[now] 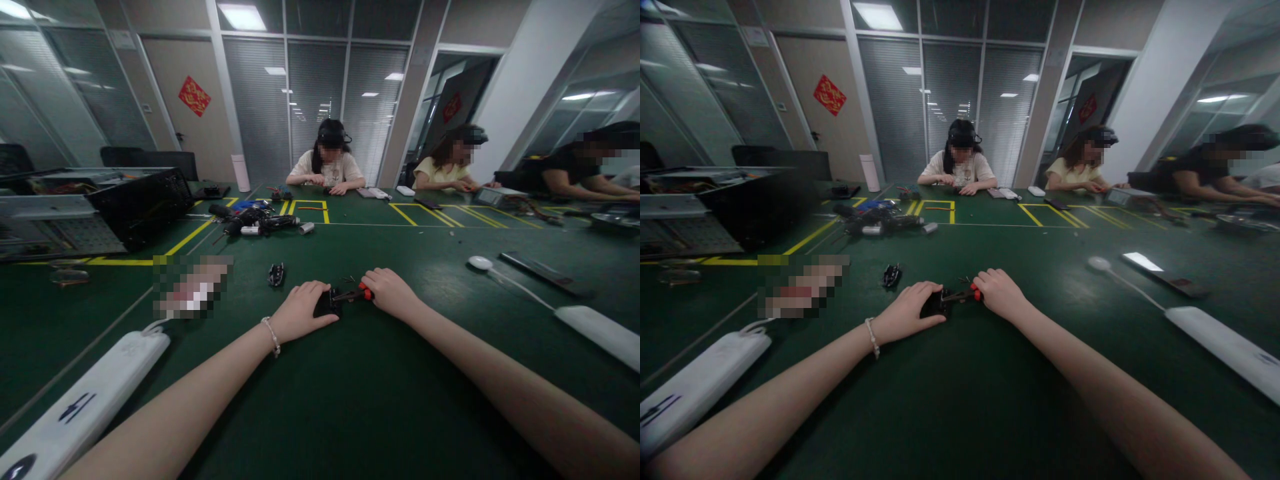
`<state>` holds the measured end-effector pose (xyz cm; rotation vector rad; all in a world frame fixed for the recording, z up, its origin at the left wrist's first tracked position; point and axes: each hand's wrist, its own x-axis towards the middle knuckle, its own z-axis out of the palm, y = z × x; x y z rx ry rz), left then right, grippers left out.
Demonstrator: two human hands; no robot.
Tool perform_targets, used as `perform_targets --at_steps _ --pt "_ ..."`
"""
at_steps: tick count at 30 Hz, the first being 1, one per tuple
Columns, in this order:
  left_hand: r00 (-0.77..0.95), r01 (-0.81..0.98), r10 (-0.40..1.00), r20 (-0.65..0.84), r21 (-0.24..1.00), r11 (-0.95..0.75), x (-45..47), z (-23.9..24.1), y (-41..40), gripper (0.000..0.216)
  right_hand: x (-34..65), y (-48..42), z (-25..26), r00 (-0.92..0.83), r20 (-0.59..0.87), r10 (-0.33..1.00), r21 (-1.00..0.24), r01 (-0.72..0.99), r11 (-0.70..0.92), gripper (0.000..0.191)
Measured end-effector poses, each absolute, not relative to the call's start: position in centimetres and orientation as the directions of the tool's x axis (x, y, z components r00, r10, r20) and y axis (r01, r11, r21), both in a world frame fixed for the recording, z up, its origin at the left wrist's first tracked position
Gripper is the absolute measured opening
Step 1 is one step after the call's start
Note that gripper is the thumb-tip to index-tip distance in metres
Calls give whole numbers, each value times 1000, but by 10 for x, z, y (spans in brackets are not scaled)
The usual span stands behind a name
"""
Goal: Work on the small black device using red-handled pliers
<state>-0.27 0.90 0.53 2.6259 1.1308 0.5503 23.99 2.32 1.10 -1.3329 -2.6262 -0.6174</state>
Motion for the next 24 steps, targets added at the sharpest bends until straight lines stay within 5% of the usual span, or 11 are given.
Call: perform_targets --at_steps 24 --pt "631 646 740 234 369 -668 -3 7 9 57 239 21 13 -585 282 761 290 808 513 18"
